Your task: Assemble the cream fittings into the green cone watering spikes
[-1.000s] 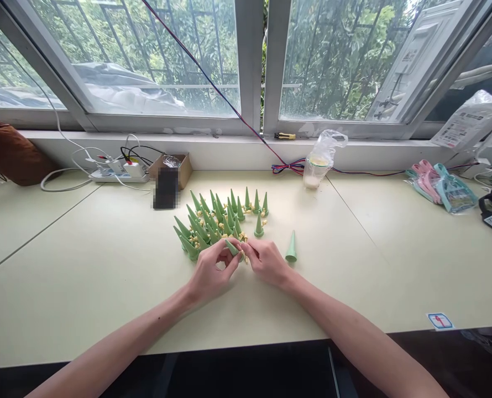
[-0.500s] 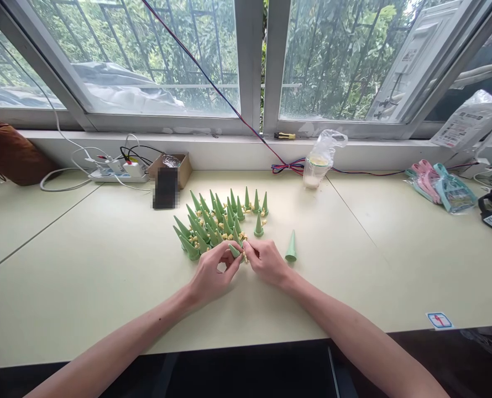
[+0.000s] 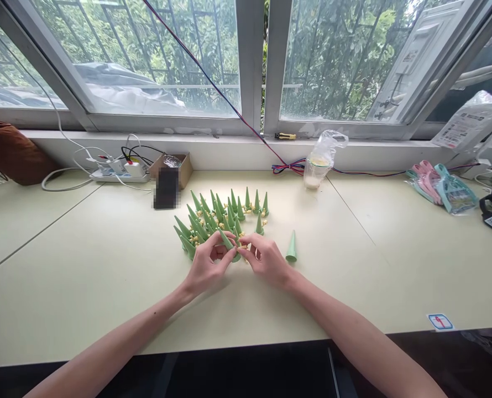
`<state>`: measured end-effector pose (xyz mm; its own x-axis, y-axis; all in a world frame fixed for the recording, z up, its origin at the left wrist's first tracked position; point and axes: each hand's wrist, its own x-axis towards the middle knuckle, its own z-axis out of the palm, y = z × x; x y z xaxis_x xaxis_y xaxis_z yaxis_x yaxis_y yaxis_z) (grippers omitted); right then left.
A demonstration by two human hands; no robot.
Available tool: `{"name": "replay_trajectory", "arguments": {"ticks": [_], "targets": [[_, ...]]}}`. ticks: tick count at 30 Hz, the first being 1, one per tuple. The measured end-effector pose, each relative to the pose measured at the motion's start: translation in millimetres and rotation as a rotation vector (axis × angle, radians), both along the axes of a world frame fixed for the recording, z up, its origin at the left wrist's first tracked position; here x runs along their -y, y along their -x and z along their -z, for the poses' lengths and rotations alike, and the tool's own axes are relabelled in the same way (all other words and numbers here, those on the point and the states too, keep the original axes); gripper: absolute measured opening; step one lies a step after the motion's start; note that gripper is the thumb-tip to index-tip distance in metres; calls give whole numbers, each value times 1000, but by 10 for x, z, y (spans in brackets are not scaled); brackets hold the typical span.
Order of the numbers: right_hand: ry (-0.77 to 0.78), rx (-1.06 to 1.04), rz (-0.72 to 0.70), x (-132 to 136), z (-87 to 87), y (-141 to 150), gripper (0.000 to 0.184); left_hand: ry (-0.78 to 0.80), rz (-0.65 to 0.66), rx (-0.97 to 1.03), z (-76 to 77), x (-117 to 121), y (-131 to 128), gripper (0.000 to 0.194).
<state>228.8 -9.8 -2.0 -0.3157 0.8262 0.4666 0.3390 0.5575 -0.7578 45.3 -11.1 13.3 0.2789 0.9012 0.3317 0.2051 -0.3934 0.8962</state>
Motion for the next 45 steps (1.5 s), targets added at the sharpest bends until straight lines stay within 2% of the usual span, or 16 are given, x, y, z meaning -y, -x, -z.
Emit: {"name": "replay_trajectory", "arguments": {"ticks": [5, 14, 24, 34, 45], "targets": [[-26, 20, -20, -26, 39, -25, 16, 2, 4, -6, -2, 4, -1, 18], [-41, 107, -16, -34, 99, -38, 15, -101, -10, -103, 17, 20, 11, 14], [-66, 188, -5, -20, 86, -42, 25, -261, -19, -163, 53, 2, 18, 15], [-68, 171, 24, -30, 114, -32, 34, -290, 56, -150, 57, 29, 7, 18], [-25, 196, 42, -23, 128, -9, 41, -300, 65, -161, 100, 32, 11, 17]]}}
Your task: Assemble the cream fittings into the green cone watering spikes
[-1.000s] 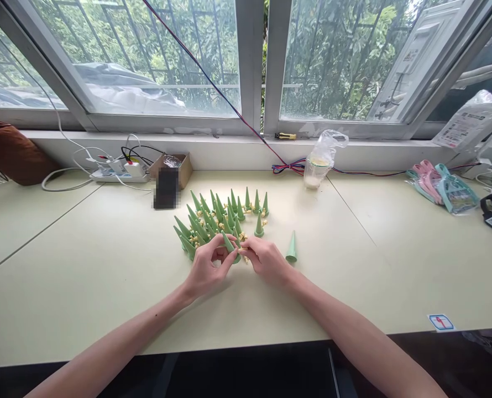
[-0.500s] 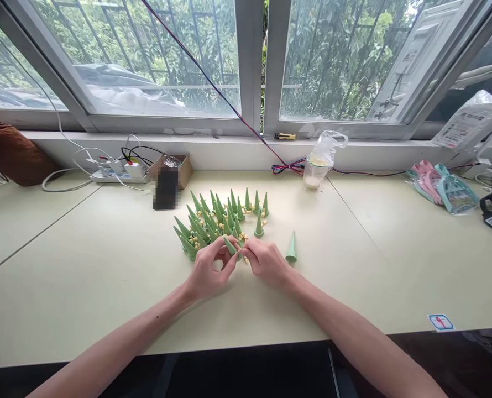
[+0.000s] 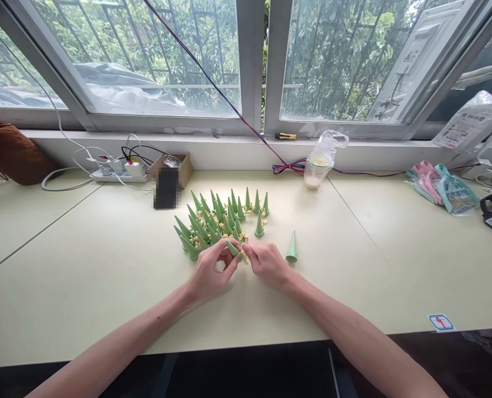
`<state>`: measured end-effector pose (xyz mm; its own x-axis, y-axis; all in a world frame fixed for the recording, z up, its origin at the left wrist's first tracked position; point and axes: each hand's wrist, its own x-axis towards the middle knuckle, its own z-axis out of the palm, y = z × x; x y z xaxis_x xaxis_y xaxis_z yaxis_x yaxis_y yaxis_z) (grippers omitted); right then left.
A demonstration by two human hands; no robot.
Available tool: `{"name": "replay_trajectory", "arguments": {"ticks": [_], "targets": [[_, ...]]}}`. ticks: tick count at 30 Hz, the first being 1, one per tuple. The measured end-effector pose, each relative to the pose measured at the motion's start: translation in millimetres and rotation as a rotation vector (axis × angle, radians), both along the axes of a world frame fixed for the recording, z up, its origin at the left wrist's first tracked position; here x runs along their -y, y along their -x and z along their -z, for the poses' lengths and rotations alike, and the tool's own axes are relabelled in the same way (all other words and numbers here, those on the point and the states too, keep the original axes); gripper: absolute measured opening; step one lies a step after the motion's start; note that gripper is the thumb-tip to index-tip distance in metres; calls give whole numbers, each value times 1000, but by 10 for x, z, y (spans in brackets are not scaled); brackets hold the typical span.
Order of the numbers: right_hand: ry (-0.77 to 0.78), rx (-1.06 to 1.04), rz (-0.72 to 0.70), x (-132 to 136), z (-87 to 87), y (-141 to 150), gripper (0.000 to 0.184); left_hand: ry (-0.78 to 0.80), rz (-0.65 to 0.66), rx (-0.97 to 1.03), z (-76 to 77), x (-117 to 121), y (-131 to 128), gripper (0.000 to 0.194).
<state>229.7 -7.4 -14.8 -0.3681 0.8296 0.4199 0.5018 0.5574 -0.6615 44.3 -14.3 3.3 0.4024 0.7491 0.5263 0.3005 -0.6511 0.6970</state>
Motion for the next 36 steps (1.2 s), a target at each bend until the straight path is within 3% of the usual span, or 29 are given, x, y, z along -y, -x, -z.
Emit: {"name": "replay_trajectory", "arguments": {"ticks": [9, 15, 24, 36], "targets": [[81, -99, 9, -9, -23, 19, 44, -23, -62, -16, 3, -15, -15, 15], [127, -137, -41, 23, -101, 6, 28, 16, -106, -11, -18, -16, -4, 15], [112, -150, -96, 28, -101, -4, 23, 101, -94, 63, -93, -12, -21, 13], [36, -135, -19, 8, -27, 3, 44, 78, -18, 10, -46, 14, -18, 13]]}}
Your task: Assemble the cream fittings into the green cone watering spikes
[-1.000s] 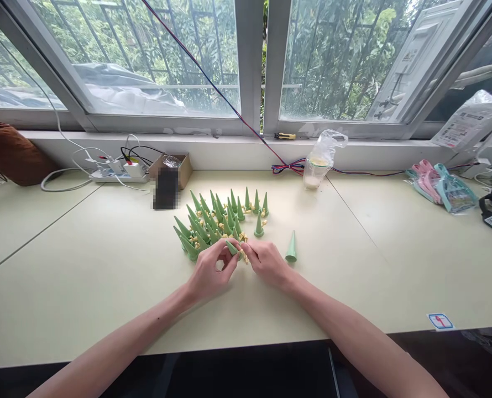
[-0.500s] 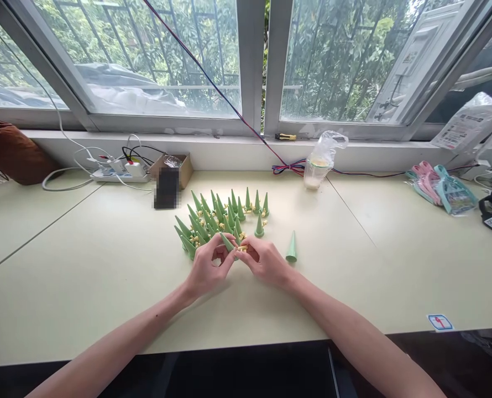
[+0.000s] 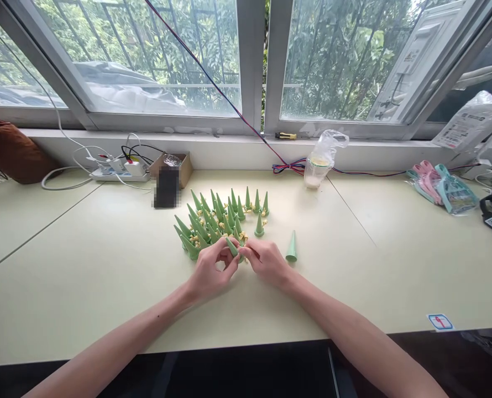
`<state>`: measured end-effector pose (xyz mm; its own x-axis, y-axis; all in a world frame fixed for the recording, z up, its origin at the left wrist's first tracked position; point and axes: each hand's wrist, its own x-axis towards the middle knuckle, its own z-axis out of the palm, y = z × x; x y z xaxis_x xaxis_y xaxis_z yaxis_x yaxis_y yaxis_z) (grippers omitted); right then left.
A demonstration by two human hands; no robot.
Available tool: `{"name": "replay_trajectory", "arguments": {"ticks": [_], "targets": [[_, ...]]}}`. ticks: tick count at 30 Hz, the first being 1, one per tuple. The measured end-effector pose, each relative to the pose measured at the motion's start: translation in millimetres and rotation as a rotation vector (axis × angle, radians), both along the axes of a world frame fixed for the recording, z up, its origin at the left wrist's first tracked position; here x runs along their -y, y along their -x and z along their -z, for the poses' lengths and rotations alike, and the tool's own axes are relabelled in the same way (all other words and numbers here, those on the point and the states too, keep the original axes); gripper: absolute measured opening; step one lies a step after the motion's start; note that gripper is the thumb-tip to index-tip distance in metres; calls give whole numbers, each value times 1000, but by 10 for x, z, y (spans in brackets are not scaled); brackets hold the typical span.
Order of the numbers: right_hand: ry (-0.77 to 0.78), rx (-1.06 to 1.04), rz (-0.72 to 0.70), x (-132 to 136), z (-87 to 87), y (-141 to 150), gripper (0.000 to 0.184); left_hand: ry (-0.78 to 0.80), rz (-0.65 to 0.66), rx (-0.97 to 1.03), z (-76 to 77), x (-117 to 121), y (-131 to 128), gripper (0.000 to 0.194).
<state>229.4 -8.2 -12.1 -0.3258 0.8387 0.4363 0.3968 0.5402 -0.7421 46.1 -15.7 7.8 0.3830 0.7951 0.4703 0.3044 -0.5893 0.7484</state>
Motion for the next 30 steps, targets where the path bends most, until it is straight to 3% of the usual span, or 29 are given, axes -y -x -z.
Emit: {"name": "replay_trajectory", "arguments": {"ticks": [21, 30], "targets": [[-9, 15, 87, 35, 15, 36, 51, -27, 4, -3, 43, 49, -50, 7], [-5, 24, 105, 37, -29, 49, 49, -158, 22, -72, 133, 37, -25, 10]]}}
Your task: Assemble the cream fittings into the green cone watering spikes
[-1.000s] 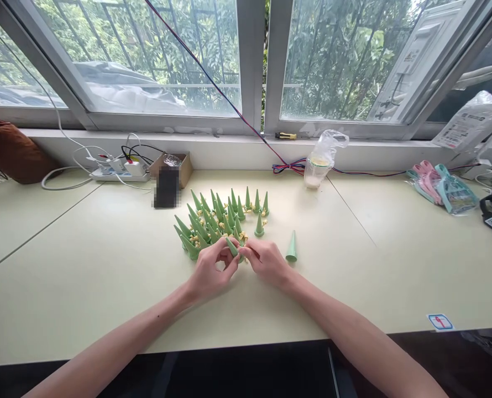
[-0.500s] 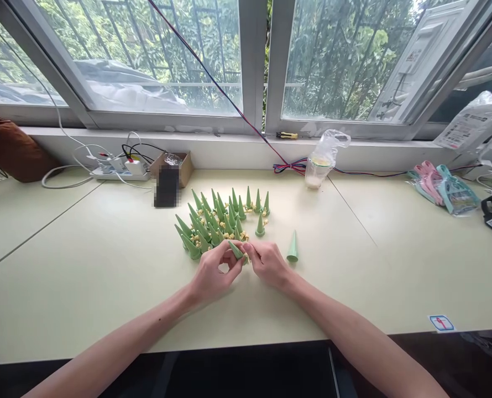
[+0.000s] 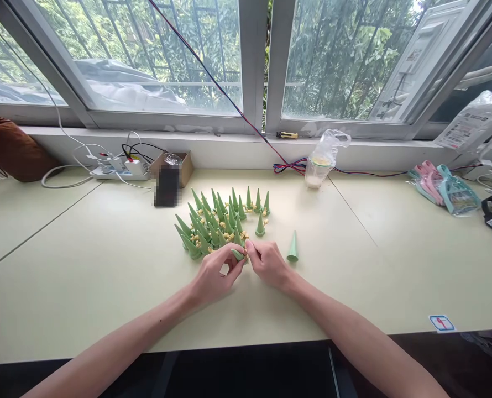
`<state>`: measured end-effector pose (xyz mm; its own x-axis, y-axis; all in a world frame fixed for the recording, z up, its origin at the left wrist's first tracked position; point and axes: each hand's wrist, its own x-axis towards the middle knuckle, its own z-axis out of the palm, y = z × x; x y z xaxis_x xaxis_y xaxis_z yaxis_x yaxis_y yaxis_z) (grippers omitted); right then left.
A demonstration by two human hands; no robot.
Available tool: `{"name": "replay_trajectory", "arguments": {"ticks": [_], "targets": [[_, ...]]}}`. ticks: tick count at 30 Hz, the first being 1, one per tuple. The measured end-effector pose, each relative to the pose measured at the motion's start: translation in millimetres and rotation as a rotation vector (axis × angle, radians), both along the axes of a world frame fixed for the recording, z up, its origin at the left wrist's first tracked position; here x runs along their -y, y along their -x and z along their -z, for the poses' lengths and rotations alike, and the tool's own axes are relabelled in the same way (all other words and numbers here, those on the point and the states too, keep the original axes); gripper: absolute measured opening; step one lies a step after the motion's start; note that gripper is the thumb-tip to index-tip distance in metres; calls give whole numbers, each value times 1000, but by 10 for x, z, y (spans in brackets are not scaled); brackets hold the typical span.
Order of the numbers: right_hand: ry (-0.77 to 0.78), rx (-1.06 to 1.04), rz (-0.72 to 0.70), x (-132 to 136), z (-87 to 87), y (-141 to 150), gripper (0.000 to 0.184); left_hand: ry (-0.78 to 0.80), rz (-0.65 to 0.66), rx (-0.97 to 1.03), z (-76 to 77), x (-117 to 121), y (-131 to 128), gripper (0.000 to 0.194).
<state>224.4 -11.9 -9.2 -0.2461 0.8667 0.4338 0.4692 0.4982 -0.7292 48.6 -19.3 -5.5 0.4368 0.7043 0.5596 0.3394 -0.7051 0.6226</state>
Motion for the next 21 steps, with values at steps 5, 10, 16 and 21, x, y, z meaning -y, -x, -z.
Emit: {"name": "replay_trajectory", "arguments": {"ticks": [5, 10, 16, 21], "targets": [[20, -18, -10, -14, 19, -1, 51, -21, 2, -25, 25, -12, 7, 10], [46, -39, 7, -20, 6, -17, 45, 36, -27, 0, -69, -28, 11, 9], [74, -78, -97, 10, -109, -64, 21, 181, -64, 66, -189, -54, 34, 6], [14, -26, -207, -8, -134, -109, 16, 218, -67, 56, -180, -75, 51, 8]]}}
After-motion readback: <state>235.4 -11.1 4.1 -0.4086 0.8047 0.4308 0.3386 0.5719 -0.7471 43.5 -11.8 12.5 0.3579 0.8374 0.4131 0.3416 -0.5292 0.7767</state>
